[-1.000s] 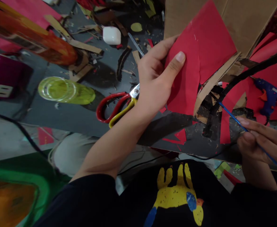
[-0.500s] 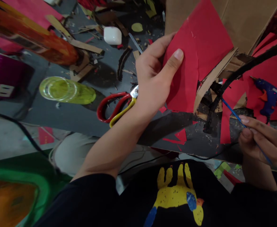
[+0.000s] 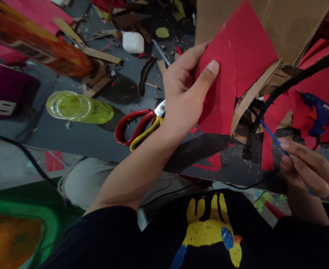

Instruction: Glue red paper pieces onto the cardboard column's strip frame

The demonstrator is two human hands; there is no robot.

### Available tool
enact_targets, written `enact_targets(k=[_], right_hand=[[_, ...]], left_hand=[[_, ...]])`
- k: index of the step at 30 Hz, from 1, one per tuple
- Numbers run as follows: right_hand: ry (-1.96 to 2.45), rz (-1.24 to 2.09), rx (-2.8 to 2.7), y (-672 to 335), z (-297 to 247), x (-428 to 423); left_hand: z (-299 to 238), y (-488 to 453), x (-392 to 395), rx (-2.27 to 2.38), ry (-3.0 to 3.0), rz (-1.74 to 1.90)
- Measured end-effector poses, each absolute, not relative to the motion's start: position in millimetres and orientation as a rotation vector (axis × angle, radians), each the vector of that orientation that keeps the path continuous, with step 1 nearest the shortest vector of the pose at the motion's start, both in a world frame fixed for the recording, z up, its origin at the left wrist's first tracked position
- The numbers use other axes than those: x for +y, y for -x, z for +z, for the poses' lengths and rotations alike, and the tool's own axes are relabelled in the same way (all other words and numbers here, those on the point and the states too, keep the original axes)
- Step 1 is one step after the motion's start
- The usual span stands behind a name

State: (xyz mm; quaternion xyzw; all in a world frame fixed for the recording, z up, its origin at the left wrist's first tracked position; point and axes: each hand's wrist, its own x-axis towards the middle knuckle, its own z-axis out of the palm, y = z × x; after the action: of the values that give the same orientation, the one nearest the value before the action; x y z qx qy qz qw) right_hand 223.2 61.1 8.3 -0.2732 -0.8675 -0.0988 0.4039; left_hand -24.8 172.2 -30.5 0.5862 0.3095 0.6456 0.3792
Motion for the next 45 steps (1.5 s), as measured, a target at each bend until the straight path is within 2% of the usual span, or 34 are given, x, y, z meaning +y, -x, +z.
enact_targets(k=[18,26,36,45], right_hand=[[0.792,-0.145,-2.145,-220.9,5.9,55.6],[0.734,-0.348,-2.157,-223.6,1.3,64.4],[0.76,-0.308,-2.092,-223.7,-1.1,64.1],[0.791,-0.327,-2.127,-226.7,-0.5,61.9]], left_hand=[[-27.3,21.0,169.1,0.833,-1.396,1.679],[-29.6,26.4,170.9,0.847,-1.502,1.635],[-34.9,33.1,175.5,0.855,-1.668,1.633],[-30.5,28.1,171.9,0.892,-1.56,1.665]])
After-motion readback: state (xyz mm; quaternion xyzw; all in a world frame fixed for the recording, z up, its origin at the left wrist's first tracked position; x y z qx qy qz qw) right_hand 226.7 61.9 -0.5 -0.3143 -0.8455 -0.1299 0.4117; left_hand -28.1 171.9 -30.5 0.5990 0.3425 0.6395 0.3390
